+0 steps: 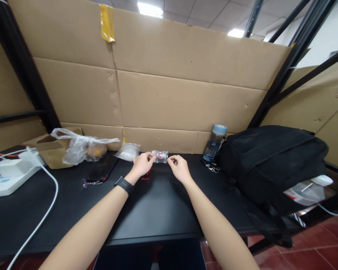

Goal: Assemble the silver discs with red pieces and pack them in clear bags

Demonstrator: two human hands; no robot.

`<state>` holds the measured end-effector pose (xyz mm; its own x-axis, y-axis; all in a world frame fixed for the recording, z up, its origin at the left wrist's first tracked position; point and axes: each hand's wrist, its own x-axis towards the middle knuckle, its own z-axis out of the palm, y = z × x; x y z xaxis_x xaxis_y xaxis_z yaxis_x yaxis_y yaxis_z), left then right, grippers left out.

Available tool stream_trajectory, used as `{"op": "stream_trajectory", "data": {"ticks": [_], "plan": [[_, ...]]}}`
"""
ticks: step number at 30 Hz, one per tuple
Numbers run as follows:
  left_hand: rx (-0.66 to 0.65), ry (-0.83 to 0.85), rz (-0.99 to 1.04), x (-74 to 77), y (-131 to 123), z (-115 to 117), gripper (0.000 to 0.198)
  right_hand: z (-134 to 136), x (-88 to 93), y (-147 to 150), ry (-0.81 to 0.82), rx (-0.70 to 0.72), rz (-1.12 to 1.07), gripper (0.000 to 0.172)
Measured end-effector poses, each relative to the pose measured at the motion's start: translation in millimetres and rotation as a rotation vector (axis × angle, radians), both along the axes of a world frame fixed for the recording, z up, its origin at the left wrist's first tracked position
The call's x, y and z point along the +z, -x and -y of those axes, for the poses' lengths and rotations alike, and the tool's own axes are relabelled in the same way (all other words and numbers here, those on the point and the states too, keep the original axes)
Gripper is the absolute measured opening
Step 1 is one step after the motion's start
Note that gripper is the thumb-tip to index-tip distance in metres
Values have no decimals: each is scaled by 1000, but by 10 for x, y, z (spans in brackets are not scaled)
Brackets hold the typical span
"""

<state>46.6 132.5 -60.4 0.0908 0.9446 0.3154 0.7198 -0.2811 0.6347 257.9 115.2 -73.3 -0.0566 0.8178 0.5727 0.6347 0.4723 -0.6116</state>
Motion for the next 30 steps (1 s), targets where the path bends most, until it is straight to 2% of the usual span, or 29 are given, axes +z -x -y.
{"op": "stream_trajectory", "data": {"ticks": [4,7,11,16,19,21,24,27,30], "plan": [[141,117,-176,-30,74,-352,26,-18,29,-71,9,-58,-48,18],[190,165,-270,-58,106,-619,20,-48,58,-152,16,-119,-101,21],[197,115,-396,-95,113,-745,13,-80,67,-203,27,-159,-128,22],[155,-41,-474,-98,147,-605,28,-103,56,-244,37,-160,-115,18],[69,-81,-474,-51,204,-516,26,-119,46,-317,66,-141,-4,15],[-23,-91,-467,-5,262,-452,25,-130,27,-383,117,-131,119,14],[-246,-118,-383,61,383,-294,28,-141,-23,-474,206,-94,280,34],[-483,-36,-324,81,531,-52,17,-152,-74,-526,275,-33,373,46],[-543,6,-422,31,645,185,11,-174,-113,-536,314,3,401,39]]}}
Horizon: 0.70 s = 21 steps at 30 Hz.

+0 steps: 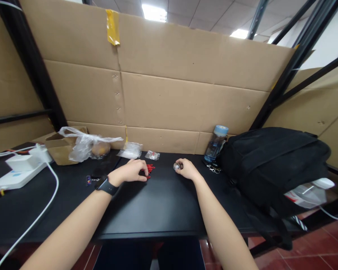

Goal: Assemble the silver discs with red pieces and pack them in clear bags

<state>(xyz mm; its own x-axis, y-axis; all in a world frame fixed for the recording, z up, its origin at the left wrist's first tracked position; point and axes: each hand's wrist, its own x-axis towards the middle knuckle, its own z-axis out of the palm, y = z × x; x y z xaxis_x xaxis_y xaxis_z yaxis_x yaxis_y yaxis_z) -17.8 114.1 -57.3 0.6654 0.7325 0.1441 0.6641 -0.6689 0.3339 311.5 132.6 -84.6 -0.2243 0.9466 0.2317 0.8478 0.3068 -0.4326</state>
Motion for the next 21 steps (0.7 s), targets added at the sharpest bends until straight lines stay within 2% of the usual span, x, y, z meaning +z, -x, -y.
{"op": "stream_trajectory", "data": {"ticks": [3,6,12,21], "plan": [[41,-93,-40,-85,12,131,11,-34,-39,8,-13,5,1,31],[38,-126,-51,-149,-65,169,6,-67,-80,13,-43,3,-5,31],[1,-157,-47,-146,-190,240,9,-97,-108,5,-47,21,-46,31],[19,-165,270,-84,-222,205,9,-102,-68,-34,-20,27,-94,35]]}}
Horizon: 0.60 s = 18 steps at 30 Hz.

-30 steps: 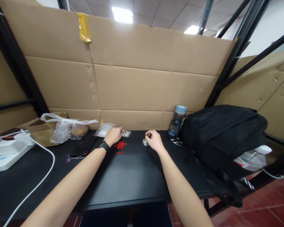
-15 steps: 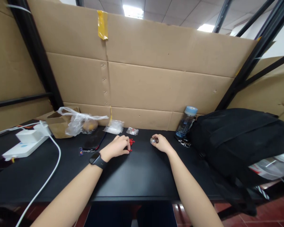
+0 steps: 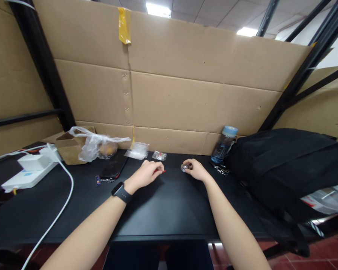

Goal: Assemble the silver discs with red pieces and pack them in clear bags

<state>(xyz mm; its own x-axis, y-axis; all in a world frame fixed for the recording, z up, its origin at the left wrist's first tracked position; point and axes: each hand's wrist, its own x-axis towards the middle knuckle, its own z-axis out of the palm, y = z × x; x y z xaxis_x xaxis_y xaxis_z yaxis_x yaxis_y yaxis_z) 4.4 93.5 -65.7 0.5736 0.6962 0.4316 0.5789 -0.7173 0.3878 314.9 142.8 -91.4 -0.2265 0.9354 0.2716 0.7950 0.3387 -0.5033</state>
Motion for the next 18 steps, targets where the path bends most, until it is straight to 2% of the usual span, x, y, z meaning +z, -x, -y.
{"op": "stream_trajectory", "data": {"ticks": [6,11,18], "plan": [[108,12,77,-21,-49,-22,11,18,14,7,-10,3,-2,24],[123,72,165,-15,-105,8,10,60,64,14,25,-1,12,24],[95,376,359,-129,-131,-46,25,73,76,16,-4,-4,32,23]]}}
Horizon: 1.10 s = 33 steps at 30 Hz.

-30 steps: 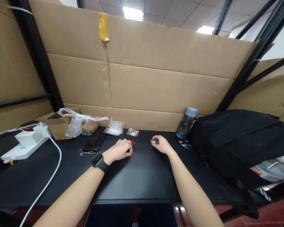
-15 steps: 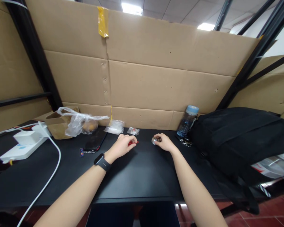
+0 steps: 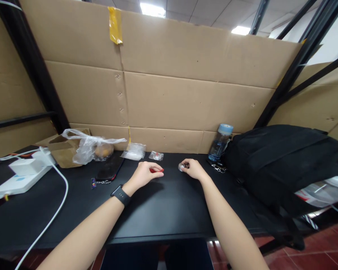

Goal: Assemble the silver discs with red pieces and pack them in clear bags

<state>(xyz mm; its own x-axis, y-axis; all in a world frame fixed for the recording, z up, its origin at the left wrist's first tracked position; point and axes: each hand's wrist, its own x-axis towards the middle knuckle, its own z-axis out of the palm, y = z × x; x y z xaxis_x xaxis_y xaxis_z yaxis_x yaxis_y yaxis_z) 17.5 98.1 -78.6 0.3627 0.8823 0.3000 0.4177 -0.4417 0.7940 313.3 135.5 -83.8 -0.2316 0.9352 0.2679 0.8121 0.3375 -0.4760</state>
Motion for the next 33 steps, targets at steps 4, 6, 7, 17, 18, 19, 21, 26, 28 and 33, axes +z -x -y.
{"op": "stream_trajectory", "data": {"ticks": [4,6,7,17,18,19,21,26,28,33], "plan": [[21,64,34,-50,6,-35,28,7,11,-4,-17,-15,-19,19],[29,66,34,-51,6,-40,30,21,40,6,-40,-36,-45,19],[32,61,33,-46,6,-40,30,31,59,20,-59,-47,-69,22],[120,-234,-115,58,33,-3,13,261,178,496,-64,217,-546,36],[148,-264,-143,66,29,2,10,299,183,554,-53,247,-575,36],[179,-289,-167,74,23,7,8,338,188,610,-43,275,-599,36],[236,-329,-193,91,12,22,4,417,194,716,-40,320,-628,35],[287,-386,-188,135,9,58,9,564,186,922,-92,386,-614,35],[283,-406,-188,145,15,66,10,587,178,967,-99,392,-608,35],[304,-451,-183,162,13,91,8,570,149,992,-74,405,-639,33]]}}
